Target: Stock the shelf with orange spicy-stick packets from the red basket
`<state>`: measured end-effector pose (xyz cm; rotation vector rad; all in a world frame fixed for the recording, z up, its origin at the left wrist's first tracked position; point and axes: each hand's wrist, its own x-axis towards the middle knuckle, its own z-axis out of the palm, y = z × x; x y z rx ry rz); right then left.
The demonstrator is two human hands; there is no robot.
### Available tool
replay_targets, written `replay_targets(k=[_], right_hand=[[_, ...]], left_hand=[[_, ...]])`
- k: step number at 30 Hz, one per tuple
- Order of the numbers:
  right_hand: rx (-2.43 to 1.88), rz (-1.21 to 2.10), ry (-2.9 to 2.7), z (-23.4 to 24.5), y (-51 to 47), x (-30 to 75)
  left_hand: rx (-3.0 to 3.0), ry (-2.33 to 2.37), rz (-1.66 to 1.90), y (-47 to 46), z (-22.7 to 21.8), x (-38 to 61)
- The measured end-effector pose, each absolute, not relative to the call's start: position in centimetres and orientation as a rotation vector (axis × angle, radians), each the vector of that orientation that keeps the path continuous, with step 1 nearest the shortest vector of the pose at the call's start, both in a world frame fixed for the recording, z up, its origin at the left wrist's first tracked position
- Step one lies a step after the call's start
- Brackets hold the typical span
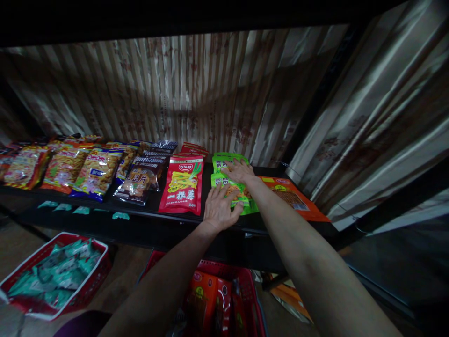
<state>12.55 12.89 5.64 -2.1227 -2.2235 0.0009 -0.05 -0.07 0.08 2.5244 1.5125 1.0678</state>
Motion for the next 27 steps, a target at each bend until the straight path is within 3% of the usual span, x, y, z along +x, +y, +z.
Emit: replay_targets(k=[27], right_hand=[[-2.024,-0.085,-2.116,5.4,11.8,14.0]], left_hand=[[2.567,1.494,1.131,-0.1,0.0,0.0]])
